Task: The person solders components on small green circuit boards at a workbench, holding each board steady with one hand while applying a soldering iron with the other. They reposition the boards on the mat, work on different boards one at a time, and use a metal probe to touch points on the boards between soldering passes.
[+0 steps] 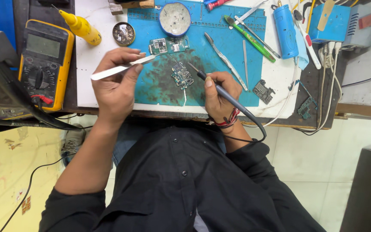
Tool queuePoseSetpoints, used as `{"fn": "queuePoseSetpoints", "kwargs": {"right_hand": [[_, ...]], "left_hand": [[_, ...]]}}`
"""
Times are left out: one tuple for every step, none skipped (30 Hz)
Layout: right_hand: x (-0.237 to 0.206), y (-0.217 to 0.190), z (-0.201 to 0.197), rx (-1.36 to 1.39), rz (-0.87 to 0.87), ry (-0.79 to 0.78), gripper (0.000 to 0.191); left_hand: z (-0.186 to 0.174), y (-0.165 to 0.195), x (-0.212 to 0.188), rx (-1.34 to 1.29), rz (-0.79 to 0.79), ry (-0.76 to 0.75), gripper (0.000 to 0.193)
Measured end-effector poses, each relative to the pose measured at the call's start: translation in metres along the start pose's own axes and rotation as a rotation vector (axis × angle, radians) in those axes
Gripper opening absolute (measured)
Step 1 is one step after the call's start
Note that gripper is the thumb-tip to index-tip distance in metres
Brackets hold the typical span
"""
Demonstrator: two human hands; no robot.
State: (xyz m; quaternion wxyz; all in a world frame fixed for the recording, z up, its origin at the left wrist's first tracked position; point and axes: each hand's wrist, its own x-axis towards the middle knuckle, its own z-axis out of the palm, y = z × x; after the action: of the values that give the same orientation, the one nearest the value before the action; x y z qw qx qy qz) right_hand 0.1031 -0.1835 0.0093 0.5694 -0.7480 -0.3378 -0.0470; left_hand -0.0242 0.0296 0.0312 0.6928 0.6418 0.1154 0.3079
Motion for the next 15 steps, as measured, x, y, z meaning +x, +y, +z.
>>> {"fn": "queuePoseSetpoints", "kwargs": {"right_hand": [[0.0,0.001,0.0,0.001,-0.004,-0.005,0.014],[-0.001,0.002,-0.001,0.002,-0.007,-0.009,0.013],[-0.002,0.003,-0.001,0.002,-0.009,-0.01,0.013],[-0.003,0.004,-0.001,0.006,-0.002,-0.011,0.013],[-0.003,0.005,-0.002,0.012,0.004,-0.013,0.013],[-0.003,0.006,-0.002,0.019,0.011,-0.016,0.013],[-0.004,0.007,-0.001,0.02,0.006,-0.014,0.013],[-0.004,0.008,-0.001,0.021,0.0,-0.013,0.013],[-0.004,0.009,-0.001,0.023,-0.006,-0.015,0.013],[-0.005,0.009,-0.001,0.026,-0.006,-0.016,0.013],[-0.005,0.01,0.0,0.027,-0.006,-0.016,0.013],[-0.005,0.01,0.0,0.027,-0.007,-0.015,0.013],[-0.005,0.011,-0.001,0.029,0.0,-0.02,0.014],[-0.005,0.012,-0.002,0.032,0.008,-0.026,0.014],[-0.006,0.012,-0.002,0.035,0.016,-0.032,0.015]], "left_hand": [[0.002,-0.002,-0.001,0.03,0.008,-0.004,0.015],[0.003,-0.002,-0.001,0.077,-0.029,-0.007,0.016],[0.003,-0.001,-0.002,0.124,-0.066,-0.014,0.018],[0.004,-0.001,-0.003,0.17,-0.102,-0.022,0.02],[0.003,0.001,-0.004,0.303,-0.073,-0.049,0.02],[0.002,0.004,-0.004,0.438,-0.042,-0.075,0.019],[0.0,0.006,-0.004,0.574,-0.011,-0.099,0.019],[-0.001,0.007,-0.002,0.622,0.007,-0.138,0.02],[-0.002,0.009,-0.001,0.671,0.023,-0.175,0.02],[-0.003,0.01,0.001,0.72,0.039,-0.211,0.02],[-0.004,0.012,0.001,0.743,0.04,-0.224,0.021],[-0.005,0.013,0.002,0.765,0.042,-0.239,0.022],[-0.006,0.014,0.003,0.786,0.044,-0.254,0.023],[-0.006,0.015,0.004,0.759,0.043,-0.258,0.023],[-0.006,0.015,0.005,0.732,0.042,-0.262,0.022]]}}
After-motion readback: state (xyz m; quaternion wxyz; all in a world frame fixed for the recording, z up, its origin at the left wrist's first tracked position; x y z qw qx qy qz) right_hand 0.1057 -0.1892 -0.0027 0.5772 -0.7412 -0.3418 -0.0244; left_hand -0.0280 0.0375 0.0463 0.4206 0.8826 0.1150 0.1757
